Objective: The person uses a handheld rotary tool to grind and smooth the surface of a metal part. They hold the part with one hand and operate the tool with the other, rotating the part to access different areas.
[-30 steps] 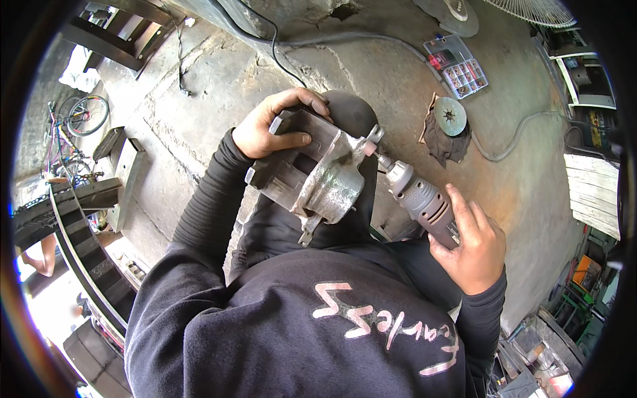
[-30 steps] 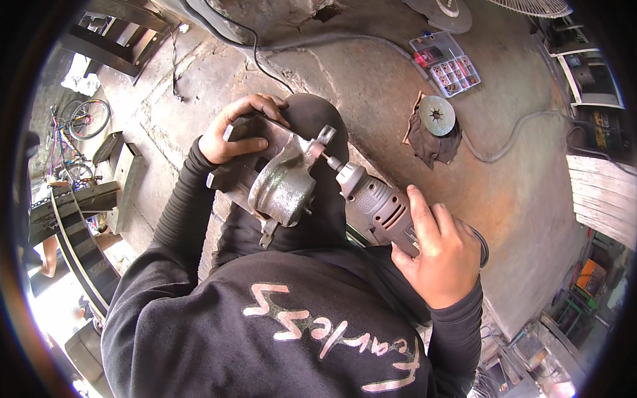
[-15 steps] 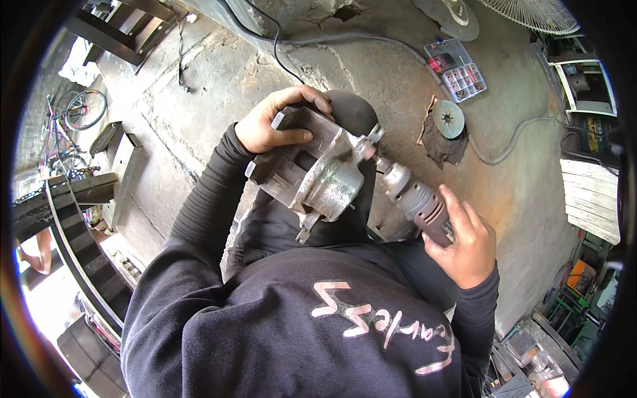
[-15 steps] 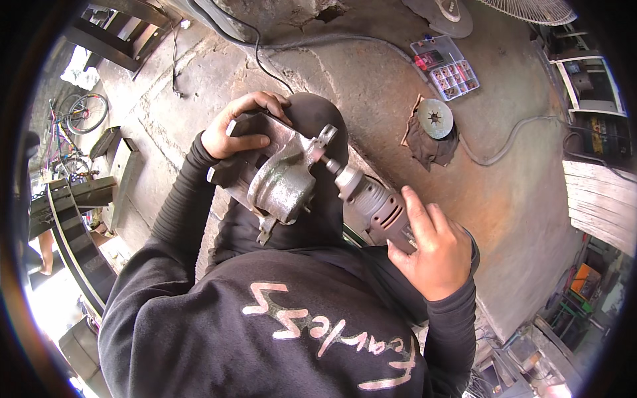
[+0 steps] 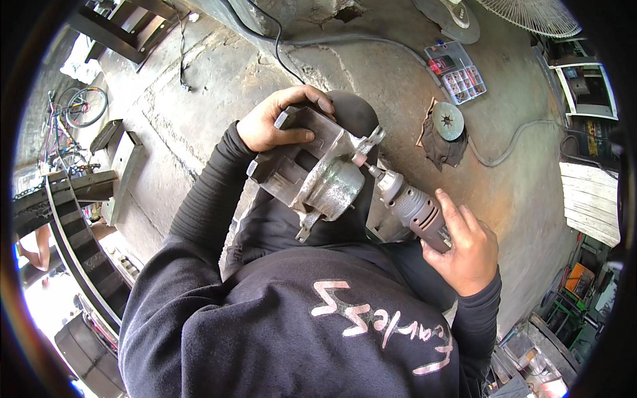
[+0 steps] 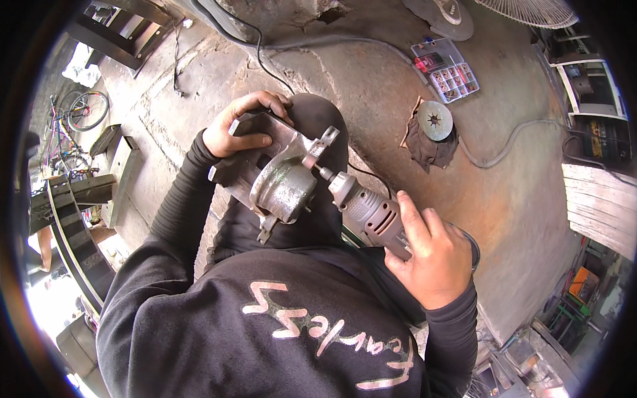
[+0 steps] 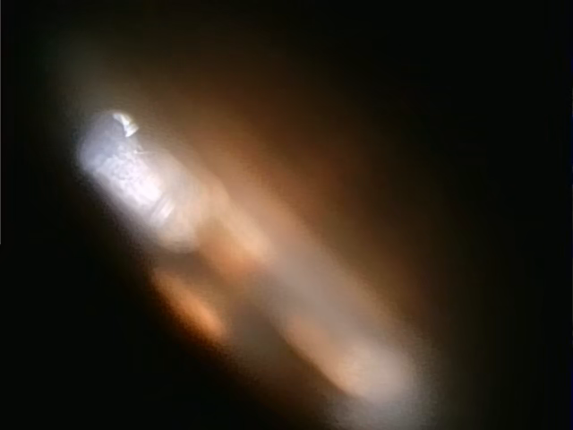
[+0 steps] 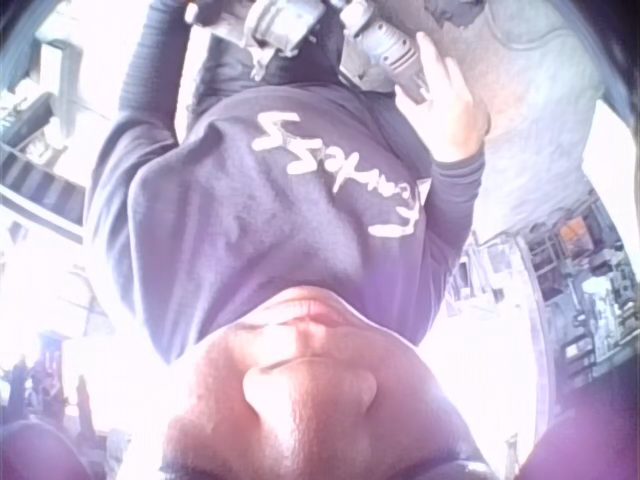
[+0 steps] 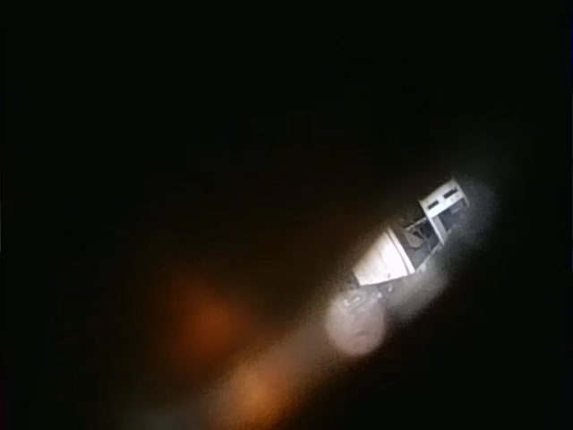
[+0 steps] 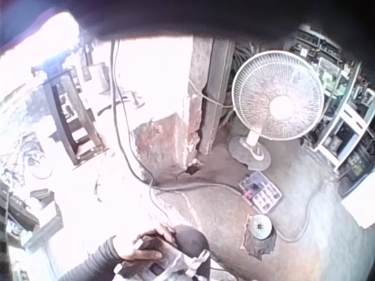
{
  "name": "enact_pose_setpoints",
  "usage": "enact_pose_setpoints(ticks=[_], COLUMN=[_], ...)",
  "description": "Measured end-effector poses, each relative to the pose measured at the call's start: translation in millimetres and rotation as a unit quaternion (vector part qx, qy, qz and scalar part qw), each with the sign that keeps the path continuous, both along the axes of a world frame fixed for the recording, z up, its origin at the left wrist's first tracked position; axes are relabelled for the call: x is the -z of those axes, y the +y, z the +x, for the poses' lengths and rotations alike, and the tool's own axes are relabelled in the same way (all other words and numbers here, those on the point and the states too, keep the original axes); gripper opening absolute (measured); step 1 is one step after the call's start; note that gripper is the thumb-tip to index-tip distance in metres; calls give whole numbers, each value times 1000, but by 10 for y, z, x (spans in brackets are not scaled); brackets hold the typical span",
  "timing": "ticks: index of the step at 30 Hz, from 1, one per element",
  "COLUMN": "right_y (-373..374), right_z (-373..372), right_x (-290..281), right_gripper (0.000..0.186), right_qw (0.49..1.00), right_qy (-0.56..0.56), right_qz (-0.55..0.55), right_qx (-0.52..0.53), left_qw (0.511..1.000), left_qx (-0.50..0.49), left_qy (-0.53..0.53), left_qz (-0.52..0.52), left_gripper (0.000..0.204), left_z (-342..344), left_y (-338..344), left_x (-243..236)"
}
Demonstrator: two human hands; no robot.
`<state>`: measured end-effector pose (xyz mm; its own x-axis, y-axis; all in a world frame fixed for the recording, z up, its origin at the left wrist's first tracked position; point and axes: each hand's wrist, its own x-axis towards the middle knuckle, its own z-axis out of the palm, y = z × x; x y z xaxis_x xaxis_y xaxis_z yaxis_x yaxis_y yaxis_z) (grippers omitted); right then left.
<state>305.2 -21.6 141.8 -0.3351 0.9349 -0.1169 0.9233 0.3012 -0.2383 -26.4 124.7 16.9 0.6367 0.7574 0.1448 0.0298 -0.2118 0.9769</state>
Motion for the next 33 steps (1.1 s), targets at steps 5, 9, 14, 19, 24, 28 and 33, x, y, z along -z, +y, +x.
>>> enact_pose_setpoints(ticks=[5, 9, 14, 19, 24, 28, 33], right_y=[24, 27, 38, 46, 55, 54, 58], right_z=[31, 30, -1, -19, -35, -50, -55], right_x=[-22, -27, -28, -70, -69, -68, -130], right_gripper=[83, 83, 84, 83, 82, 82, 84], right_qw=[1000, 1000, 999, 1000, 1000, 999, 999], right_qy=[-12, -13, -10, -10, -13, -14, -40], right_qz=[20, 3, 20, -17, -4, 2, 2], right_qx=[21, 0, 26, 24, 12, 30, 1], left_qw=[1000, 1000, 1000, 1000, 1000, 1000, 1000], left_qx=[-6, 3, 1, 7, 0, 9, 8], left_qy=[-3, 0, -10, -8, -2, 3, 3], left_qz=[21, 22, 20, 24, 30, 3, 1], left_gripper=[44, 43, 43, 43, 44, 43, 42], left_z=[11, 14, 19, 17, 19, 10, 2], left_y=[0, 7, 6, 17, 4, 15, 4], left_x=[-3, -1, -2, -15, -16, -18, -29])
